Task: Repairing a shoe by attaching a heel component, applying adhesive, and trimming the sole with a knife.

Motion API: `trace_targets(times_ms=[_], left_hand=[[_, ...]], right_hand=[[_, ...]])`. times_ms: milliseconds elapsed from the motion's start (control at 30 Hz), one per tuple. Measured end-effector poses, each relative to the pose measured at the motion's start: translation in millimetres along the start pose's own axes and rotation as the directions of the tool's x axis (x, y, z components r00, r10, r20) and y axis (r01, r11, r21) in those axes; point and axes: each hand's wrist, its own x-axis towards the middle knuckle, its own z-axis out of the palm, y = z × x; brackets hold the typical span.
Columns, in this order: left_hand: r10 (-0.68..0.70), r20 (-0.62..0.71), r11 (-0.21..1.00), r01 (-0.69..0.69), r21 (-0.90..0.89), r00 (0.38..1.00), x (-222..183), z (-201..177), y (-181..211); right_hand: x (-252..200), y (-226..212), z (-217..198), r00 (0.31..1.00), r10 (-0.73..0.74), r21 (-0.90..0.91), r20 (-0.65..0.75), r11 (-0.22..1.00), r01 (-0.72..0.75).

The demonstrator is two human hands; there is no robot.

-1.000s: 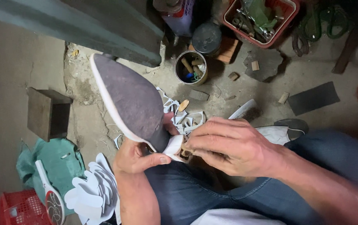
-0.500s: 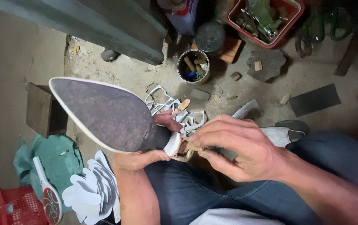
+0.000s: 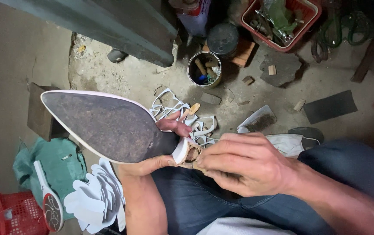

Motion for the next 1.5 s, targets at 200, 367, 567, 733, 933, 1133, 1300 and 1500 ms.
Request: trace_targets(times_ms=[200, 367, 567, 733, 933, 1133, 1300, 1500], left_hand=[[-0.026, 0.008, 0.997, 0.026, 0.071, 1.000, 6, 2, 6], [-0.035, -0.067, 0.998, 0.039, 0.055, 0.997, 7, 6, 2], [-0.004, -0.118, 0.999, 0.009, 0.038, 0.993, 8, 8, 1], [0.065, -0.108, 0.987, -0.048, 0.154, 0.992, 8, 8, 0], [-0.030, -0.034, 0.999, 0.030, -0.011, 0.999, -2, -7, 4], [-0.467, -0.267, 0.680, 0.535, 0.501, 0.843, -11, -42, -24], [-0.741, -0.274, 0.271, 0.646, 0.713, 0.613, -58, -69, -141], [-0.771, -0.440, -0.170, 0.516, 0.840, 0.462, -125, -57, -296]], right_hand=[[0, 1, 4, 0.998, 0.063, 0.011, -0.031, 0.998, -0.063], [-3, 2, 6, 0.982, 0.181, 0.016, -0.048, 0.983, -0.180], [-4, 6, 2, 0.974, 0.227, 0.059, -0.019, 0.972, -0.225], [-4, 9, 4, 0.969, 0.247, 0.078, -0.004, 0.966, -0.246], [-9, 14, -11, 0.834, 0.550, 0.267, -0.037, 0.810, -0.522], [-26, 36, -59, 0.681, 0.627, 0.462, -0.379, 0.766, -0.447], [-50, 60, -88, 0.566, 0.640, 0.487, -0.520, 0.766, -0.419], [-57, 63, -106, 0.366, 0.803, 0.438, -0.471, 0.572, -0.693]])
